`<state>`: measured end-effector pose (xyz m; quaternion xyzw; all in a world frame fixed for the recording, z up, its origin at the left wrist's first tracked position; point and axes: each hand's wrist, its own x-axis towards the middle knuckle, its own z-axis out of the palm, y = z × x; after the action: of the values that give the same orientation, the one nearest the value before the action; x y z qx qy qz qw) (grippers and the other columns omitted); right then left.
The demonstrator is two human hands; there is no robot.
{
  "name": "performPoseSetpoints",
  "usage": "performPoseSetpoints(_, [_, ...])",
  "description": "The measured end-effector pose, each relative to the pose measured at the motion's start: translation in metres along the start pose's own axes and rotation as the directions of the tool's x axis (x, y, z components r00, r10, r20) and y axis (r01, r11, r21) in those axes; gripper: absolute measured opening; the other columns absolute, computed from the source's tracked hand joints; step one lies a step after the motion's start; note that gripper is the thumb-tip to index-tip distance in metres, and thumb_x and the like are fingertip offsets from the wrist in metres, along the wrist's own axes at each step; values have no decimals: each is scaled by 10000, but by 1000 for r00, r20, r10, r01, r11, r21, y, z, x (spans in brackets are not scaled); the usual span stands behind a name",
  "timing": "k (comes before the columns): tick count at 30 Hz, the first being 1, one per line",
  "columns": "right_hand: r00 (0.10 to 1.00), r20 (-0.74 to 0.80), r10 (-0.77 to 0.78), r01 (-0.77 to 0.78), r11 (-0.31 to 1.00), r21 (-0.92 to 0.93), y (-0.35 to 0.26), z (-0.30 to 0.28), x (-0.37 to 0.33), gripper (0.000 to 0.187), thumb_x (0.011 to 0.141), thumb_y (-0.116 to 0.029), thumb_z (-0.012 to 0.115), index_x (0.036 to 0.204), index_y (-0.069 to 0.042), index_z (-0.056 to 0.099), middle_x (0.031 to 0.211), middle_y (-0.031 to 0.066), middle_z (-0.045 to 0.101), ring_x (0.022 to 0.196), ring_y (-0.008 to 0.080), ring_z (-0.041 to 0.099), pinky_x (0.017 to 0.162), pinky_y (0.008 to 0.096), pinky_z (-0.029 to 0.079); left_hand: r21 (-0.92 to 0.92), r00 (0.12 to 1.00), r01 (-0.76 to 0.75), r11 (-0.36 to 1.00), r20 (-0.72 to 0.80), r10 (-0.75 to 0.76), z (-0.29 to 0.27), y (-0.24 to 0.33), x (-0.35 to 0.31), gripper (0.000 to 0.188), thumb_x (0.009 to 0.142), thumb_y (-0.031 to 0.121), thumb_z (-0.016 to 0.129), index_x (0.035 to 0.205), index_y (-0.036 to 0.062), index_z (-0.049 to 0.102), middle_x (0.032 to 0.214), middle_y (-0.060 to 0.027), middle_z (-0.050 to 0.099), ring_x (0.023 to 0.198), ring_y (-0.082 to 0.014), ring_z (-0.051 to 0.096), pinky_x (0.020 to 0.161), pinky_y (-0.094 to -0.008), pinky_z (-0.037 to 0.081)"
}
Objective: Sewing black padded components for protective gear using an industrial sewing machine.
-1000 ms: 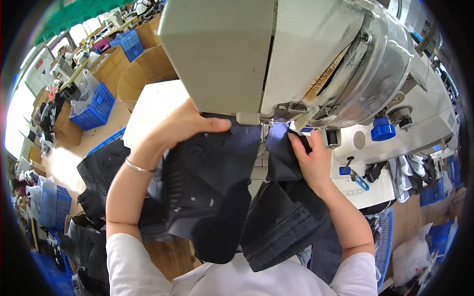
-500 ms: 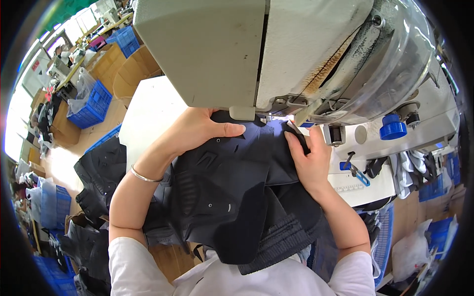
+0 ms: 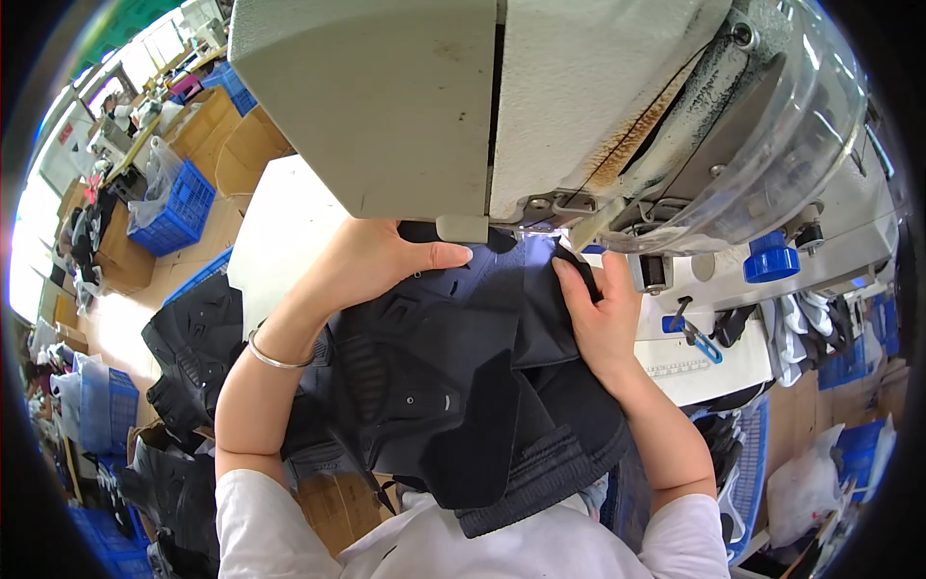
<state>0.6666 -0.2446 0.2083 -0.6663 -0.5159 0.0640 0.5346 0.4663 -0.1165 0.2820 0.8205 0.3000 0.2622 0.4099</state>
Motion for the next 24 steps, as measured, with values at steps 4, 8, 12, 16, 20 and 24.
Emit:
performPoseSetpoints(4, [1000,-1,11,-11,1000,7,2,1,0,223,825,-130,684,977,-2,582,723,153,645,637,316,646,581,331,477,15,1000,5,1000,19,-5,0,-2,0,456,704,217,799,1076,12,634,1056,-98,646,1021,-212,572,922,-334,428])
performPoseSetpoints(8, [998,36,56,-58,997,41,2,1,1,235,821,-137,694,976,-6,575,765,155,658,695,324,663,605,331,486,-4,1000,10,1000,13,-10,-2,1,-3,441,696,205,805,1055,7,643,1025,-95,652,988,-209,576,906,-333,433])
performPoseSetpoints(12, [993,53,101,-104,993,52,5,-1,5,242,819,-146,700,974,-9,574,773,151,660,715,315,669,612,333,490,63,1000,-20,998,-2,20,-2,8,-2,445,693,199,808,1058,6,642,1023,-95,651,984,-208,576,904,-332,434])
performPoseSetpoints(16, [995,48,90,-92,995,48,3,-2,5,235,822,-150,697,969,-10,579,767,150,657,715,315,668,611,332,489,39,1000,1,999,-4,-1,0,7,-2,453,699,205,806,1069,6,637,1023,-94,652,988,-208,575,910,-333,431])
performPoseSetpoints(20, [996,52,77,-80,995,60,4,-1,6,228,822,-145,696,965,-8,582,769,152,657,714,318,668,612,332,489,16,1000,-10,1000,9,10,1,1,0,469,701,224,807,1077,6,631,1028,-94,652,997,-208,574,918,-333,427])
performPoseSetpoints(24, [996,45,75,-76,997,29,5,0,5,229,819,-135,698,971,-8,583,781,152,663,729,322,670,619,330,492,-13,1000,2,1000,26,-2,1,-2,0,473,703,228,807,1081,7,629,1036,-97,651,1002,-207,574,916,-333,429])
